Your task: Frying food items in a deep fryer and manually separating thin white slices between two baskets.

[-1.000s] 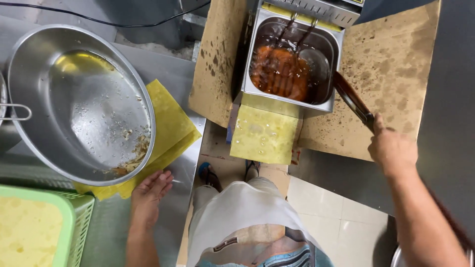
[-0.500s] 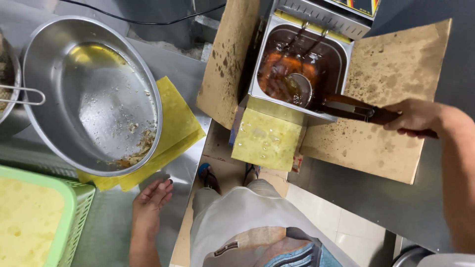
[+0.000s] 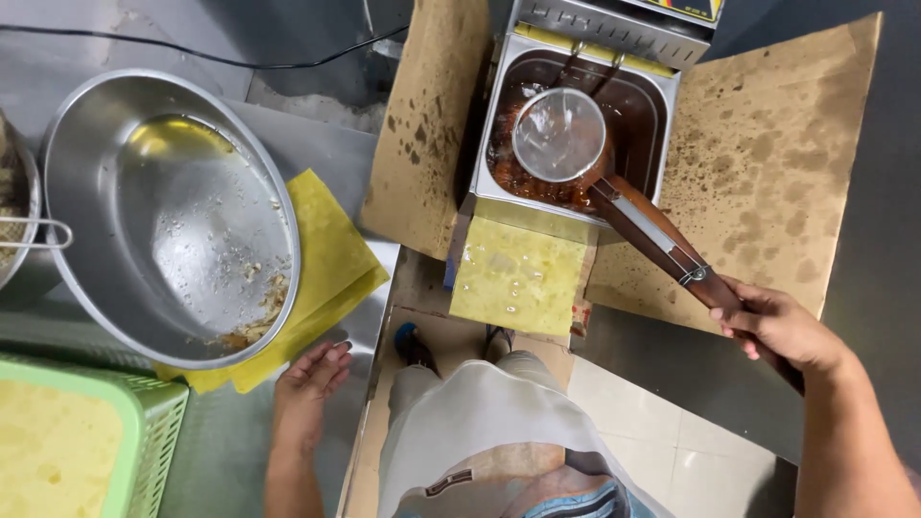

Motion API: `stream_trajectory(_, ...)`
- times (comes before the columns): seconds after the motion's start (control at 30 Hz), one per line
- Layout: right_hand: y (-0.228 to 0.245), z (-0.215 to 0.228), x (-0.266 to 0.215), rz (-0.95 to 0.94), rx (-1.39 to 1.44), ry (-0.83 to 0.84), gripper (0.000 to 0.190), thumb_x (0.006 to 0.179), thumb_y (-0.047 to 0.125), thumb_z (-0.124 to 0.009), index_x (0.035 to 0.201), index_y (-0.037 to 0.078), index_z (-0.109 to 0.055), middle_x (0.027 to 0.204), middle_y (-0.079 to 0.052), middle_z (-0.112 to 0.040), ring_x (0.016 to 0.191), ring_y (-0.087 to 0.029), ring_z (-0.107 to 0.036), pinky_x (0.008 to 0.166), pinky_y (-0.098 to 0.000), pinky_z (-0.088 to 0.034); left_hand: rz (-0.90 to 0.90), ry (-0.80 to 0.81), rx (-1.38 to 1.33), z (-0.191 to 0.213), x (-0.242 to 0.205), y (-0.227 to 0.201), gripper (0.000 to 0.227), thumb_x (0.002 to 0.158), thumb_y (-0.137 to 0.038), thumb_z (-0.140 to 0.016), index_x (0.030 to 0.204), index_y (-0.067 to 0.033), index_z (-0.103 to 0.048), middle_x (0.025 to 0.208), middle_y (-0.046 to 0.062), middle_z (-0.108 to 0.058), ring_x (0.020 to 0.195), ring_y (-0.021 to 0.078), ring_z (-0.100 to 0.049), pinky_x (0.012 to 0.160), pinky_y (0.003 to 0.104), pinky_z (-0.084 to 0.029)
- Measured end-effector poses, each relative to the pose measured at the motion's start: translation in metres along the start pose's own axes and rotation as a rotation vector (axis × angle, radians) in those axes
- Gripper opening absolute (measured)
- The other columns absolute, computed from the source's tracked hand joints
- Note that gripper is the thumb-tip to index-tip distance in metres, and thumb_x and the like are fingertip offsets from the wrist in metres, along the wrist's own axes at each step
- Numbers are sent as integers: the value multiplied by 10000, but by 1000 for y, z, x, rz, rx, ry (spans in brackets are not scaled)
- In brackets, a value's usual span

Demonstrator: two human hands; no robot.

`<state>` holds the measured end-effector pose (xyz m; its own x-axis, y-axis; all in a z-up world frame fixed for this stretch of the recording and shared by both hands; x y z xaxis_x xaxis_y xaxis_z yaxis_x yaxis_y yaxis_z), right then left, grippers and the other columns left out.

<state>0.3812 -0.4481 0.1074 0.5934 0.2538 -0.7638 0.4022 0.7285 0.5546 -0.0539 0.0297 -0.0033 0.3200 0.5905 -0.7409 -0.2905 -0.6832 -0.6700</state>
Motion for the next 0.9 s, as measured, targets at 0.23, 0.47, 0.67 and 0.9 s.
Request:
stream_trajectory(0.23,11,11,-43,124,-31,-227,687,911,20,-660,1576,119,-523,712,-140,-495,485,-225,-383,512,-344,-348,12,34,46,-25,2,-1,408,934,-70,-654,1326,39,-618,1237,218,-721,1119,312,-698,1001,411,-557)
stream_trajectory(0.47,41,47,-72,-96,-536,-541,738,874,291,-701,1585,264,-504,1388,-195,-653,1300,-346,-577,1058,-401,-416,55,49,90,-43,0,11,404,925,-89,-669,1313,24,-648,1230,202,-731,1135,312,-699,1026,413,-552)
stream_trajectory(0.67,44,65,-59,-133,-698,-569,769,902,375,-646,1640,316,-442,1362,-270,-662,1221,-489,-603,953,-524,-495,99,17,14,-44,-2,31,425,906,-52,-674,1314,60,-626,1221,264,-716,1114,350,-694,1023,433,-556)
stream_trajectory(0.9,63,68,-55,-215,-876,-555,735,951,435,-603,1660,384,-413,1279,-288,-728,1102,-509,-698,845,-541,-576,204,1,72,-56,-22,40,480,896,-68,-681,1349,66,-602,1257,274,-717,1140,357,-695,1012,424,-541)
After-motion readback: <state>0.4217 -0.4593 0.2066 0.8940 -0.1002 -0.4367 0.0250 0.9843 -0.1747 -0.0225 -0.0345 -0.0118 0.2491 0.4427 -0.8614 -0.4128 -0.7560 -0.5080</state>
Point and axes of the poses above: each hand's wrist, its own x-axis towards the middle knuckle, its own z-axis out of the back of the hand, y = z × x, the point moved 9 cm from there along x, towards the middle knuckle
